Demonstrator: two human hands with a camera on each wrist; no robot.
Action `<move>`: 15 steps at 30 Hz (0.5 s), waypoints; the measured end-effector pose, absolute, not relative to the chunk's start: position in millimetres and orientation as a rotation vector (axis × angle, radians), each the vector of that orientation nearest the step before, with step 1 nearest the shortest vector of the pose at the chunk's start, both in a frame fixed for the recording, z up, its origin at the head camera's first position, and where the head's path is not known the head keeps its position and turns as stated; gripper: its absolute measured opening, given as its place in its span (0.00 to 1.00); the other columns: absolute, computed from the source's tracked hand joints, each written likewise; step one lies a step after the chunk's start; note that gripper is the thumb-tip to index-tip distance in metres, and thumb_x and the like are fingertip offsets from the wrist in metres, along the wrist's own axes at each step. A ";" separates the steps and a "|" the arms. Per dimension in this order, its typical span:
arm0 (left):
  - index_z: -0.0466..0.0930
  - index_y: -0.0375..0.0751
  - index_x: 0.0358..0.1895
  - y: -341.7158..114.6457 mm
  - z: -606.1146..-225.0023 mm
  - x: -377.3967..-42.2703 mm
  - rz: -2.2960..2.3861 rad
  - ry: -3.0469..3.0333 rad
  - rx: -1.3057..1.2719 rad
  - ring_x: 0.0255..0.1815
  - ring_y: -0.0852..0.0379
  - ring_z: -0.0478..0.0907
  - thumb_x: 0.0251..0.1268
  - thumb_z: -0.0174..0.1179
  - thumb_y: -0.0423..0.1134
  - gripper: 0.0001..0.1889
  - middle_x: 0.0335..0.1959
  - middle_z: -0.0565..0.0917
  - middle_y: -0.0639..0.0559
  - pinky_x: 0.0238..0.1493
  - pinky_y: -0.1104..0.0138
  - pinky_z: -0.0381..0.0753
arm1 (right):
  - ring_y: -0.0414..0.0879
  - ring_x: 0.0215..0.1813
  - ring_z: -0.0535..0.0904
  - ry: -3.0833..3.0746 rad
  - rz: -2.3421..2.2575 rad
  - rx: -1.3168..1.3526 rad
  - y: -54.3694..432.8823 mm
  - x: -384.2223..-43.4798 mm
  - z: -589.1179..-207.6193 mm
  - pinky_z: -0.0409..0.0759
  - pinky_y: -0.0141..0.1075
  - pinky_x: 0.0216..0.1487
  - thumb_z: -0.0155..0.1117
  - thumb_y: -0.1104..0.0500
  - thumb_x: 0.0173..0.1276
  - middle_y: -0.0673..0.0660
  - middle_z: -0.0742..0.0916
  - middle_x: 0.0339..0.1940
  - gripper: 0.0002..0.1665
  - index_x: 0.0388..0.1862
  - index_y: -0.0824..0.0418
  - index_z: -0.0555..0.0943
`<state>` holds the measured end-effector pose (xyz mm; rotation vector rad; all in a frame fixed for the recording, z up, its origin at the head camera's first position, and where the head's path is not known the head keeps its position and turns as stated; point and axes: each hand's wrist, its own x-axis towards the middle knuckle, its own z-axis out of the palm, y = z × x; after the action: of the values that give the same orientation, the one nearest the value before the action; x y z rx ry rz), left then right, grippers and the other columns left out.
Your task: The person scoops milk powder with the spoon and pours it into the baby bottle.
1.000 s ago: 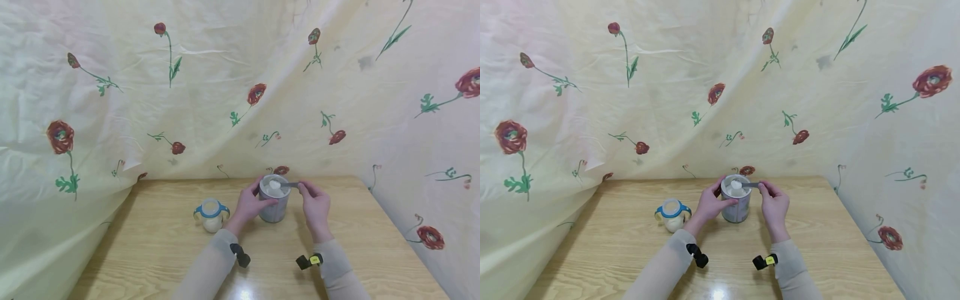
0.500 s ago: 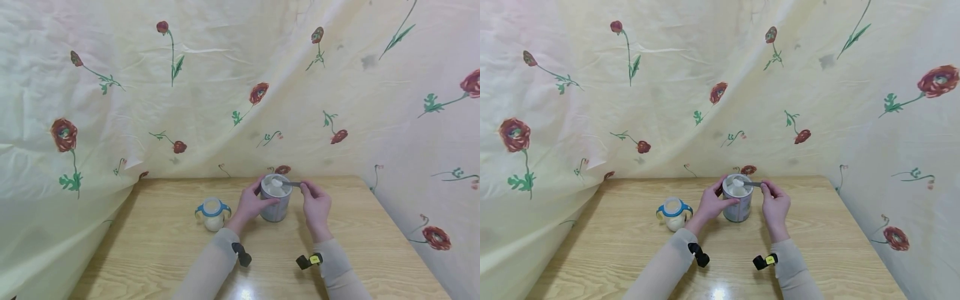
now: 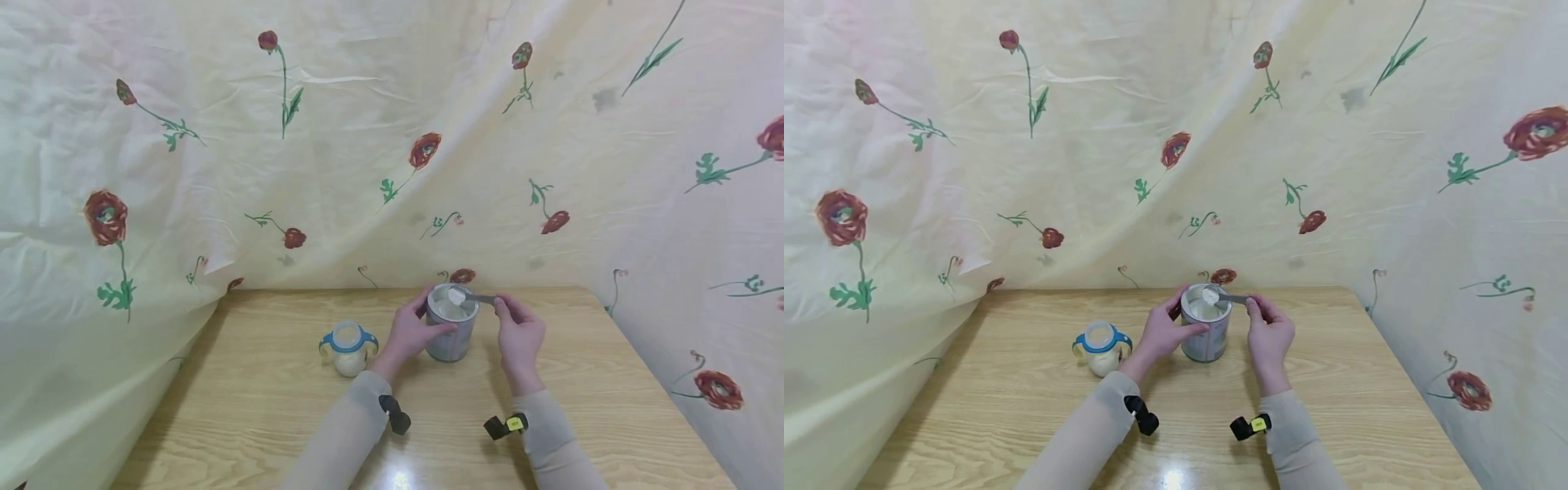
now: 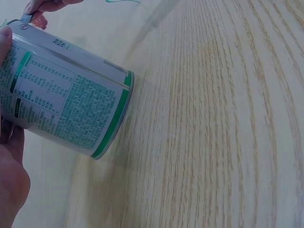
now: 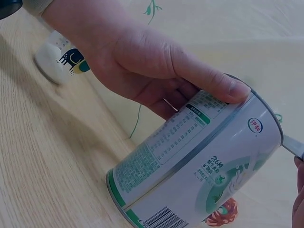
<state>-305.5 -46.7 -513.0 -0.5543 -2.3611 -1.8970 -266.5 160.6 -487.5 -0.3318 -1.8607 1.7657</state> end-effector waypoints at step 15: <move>0.65 0.44 0.83 -46.6 -514.1 -305.0 -1.895 -2.380 -0.540 0.79 0.47 0.70 0.56 0.83 0.51 0.53 0.80 0.72 0.50 0.76 0.54 0.73 | 0.42 0.47 0.84 -1.880 1.838 -0.375 165.5 -267.5 -487.9 0.78 0.32 0.51 0.71 0.50 0.78 0.44 0.92 0.44 0.24 0.62 0.67 0.87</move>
<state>-305.0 -46.6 -514.1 -0.5402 -2.3795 -1.8954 -267.5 165.5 -487.9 -0.3747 -1.8796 1.8384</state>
